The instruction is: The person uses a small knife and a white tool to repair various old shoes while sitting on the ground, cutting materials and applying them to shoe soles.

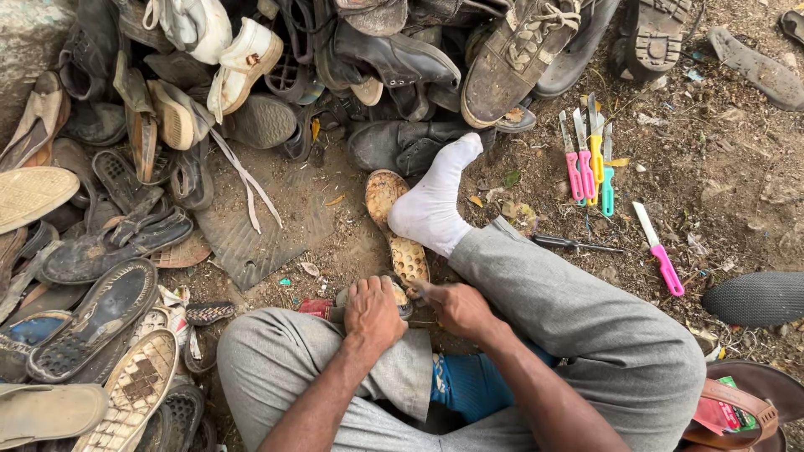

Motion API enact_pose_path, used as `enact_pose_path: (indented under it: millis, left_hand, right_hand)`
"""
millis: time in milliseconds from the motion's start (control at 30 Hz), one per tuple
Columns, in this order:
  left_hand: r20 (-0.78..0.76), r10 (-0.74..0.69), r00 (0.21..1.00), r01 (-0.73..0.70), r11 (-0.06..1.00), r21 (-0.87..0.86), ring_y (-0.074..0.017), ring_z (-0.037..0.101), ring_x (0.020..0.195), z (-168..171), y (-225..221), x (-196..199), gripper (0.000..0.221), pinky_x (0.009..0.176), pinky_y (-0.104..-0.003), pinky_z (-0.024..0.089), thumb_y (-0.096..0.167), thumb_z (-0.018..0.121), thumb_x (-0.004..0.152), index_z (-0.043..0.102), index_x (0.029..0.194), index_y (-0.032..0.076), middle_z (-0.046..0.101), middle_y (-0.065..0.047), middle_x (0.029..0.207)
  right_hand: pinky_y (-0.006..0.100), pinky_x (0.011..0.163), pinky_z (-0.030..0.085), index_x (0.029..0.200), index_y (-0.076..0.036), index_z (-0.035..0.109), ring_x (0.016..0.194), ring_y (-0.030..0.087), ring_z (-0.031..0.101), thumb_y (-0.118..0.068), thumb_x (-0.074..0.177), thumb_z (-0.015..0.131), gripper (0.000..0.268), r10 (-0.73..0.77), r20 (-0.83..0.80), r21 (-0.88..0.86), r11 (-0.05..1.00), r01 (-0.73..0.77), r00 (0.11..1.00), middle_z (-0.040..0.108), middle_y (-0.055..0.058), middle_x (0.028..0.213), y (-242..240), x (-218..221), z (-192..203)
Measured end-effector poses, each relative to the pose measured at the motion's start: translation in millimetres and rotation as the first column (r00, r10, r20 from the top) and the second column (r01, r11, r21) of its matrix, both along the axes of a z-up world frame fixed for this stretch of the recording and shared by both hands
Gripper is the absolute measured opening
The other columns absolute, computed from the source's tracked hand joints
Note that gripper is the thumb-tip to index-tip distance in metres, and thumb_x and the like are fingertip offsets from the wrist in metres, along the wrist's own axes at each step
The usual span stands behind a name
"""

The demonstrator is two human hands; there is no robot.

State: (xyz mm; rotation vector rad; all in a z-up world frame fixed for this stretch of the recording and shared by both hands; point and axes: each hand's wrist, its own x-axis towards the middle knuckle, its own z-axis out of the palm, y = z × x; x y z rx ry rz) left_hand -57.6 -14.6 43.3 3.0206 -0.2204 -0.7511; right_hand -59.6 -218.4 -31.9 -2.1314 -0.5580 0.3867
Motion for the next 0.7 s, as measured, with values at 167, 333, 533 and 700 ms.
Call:
enact_pose_path:
  millis: [167,333,533,700]
  left_hand:
    - [-0.126,0.149,0.981,-0.147,0.989,0.020,-0.0286,0.060,0.110,4,13,-34,0.080,0.100,-0.045,0.043,0.050,0.084,0.079,0.047,0.128,-0.002,0.059,-0.019,0.119]
    - [-0.075,0.202,0.977,-0.203,0.979,-0.005,-0.0298,0.060,0.110,17,9,-47,0.079,0.098,-0.045,0.043,0.053,0.083,0.081,0.047,0.123,-0.002,0.059,-0.021,0.118]
    - [0.017,0.204,0.979,-0.203,0.977,-0.059,-0.0318,0.061,0.107,28,7,-57,0.073,0.097,-0.046,0.043,0.049,0.085,0.078,0.050,0.118,-0.001,0.061,-0.022,0.115]
    - [0.166,0.338,0.926,-0.267,0.900,-0.346,-0.0266,0.063,0.098,33,34,-103,0.076,0.097,-0.046,0.045,0.044,0.090,0.064,0.053,0.115,0.002,0.064,-0.014,0.106]
  right_hand:
    - [0.047,0.061,0.055,0.145,-0.029,0.057,0.062,0.035,0.070,-0.016,0.100,0.041,0.049,-0.008,-0.157,-0.437,0.898,-0.062,0.988,0.070,0.012,0.075,-13,-32,39]
    - [0.044,0.059,0.057,0.138,-0.023,0.064,0.071,0.033,0.072,-0.013,0.094,0.052,0.047,-0.083,0.350,0.005,0.996,0.086,0.933,0.075,0.014,0.093,4,-22,35]
    - [0.050,0.061,0.055,0.151,-0.027,0.050,0.067,0.035,0.068,-0.015,0.098,0.050,0.055,0.068,0.011,-0.450,0.891,-0.056,0.998,0.074,0.016,0.084,22,-27,49]
    - [0.043,0.059,0.056,0.145,-0.022,0.059,0.065,0.029,0.068,-0.018,0.093,0.062,0.052,-0.162,0.063,-0.174,0.970,0.171,0.985,0.075,0.017,0.090,-11,-61,70]
